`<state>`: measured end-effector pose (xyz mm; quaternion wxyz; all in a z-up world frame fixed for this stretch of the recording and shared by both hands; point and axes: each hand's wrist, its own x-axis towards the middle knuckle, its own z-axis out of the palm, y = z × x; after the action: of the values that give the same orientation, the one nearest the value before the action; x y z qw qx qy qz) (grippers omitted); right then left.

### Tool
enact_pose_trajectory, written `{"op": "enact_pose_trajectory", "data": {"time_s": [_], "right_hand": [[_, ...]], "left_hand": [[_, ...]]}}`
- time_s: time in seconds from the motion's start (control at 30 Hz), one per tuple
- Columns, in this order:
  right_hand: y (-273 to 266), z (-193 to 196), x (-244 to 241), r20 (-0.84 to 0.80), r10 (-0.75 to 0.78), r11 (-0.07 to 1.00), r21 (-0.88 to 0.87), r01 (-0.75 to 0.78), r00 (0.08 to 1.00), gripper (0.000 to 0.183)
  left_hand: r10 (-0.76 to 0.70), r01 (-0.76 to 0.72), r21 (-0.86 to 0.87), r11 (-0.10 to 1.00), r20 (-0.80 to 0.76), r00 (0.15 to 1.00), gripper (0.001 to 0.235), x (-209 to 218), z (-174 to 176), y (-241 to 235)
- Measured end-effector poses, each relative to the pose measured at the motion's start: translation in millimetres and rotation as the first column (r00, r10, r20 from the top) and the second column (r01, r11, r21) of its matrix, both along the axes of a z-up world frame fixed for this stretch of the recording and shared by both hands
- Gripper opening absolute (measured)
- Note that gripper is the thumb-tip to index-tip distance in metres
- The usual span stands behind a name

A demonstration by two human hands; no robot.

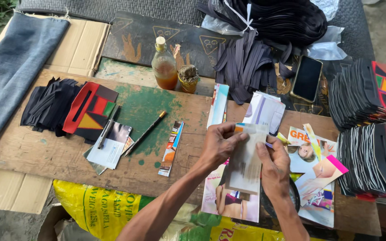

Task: The person uses scissors to cut magazine pages into narrow strips. They repeatedly pick up pages, align them, and trim the edges into uniform strips, then place the cut pieces into a growing pile on the table.

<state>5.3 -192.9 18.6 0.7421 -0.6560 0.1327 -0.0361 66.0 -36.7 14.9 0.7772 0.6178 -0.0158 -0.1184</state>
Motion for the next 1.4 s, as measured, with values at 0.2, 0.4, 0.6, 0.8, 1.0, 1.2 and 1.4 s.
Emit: {"op": "enact_pose_trajectory", "data": {"time_s": [0.2, 0.4, 0.6, 0.8, 1.0, 1.2, 1.4], "right_hand": [[34, -9, 0, 0.201, 0.079, 0.98, -0.197, -0.038, 0.976, 0.024], [52, -3, -7, 0.159, 0.09, 0.913, -0.408, -0.018, 0.983, 0.027], [59, -1, -21, 0.137, 0.186, 0.98, -0.1, -0.173, 0.973, 0.041], [43, 16, -20, -0.032, 0.387, 0.917, -0.095, -0.388, 0.922, 0.047], [7, 53, 0, -0.372, 0.584, 0.732, -0.143, -0.666, 0.722, 0.069], [3, 48, -1, -0.425, 0.702, 0.596, -0.089, -0.798, 0.571, 0.072], [37, 20, -15, -0.102, 0.447, 0.891, -0.037, -0.453, 0.889, 0.07]], "left_hand": [[0.113, -0.116, 0.067, 0.991, 0.049, 0.992, 0.016, -25, -1, 12], [0.142, -0.142, -0.028, 0.99, 0.026, 0.989, 0.018, -36, 5, 20], [0.188, -0.186, -0.119, 0.975, 0.003, 0.982, 0.022, -36, 13, 29], [0.026, -0.026, 0.0, 1.0, -0.03, 0.999, 0.035, -24, 19, 53], [-0.205, 0.206, -0.015, 0.978, 0.035, 0.978, 0.053, -30, 24, 103], [-0.239, 0.248, 0.219, 0.944, -0.066, 0.969, 0.055, -40, 32, 109], [0.048, -0.056, 0.166, 0.985, 0.048, 0.998, 0.063, -36, 44, 84]]}}
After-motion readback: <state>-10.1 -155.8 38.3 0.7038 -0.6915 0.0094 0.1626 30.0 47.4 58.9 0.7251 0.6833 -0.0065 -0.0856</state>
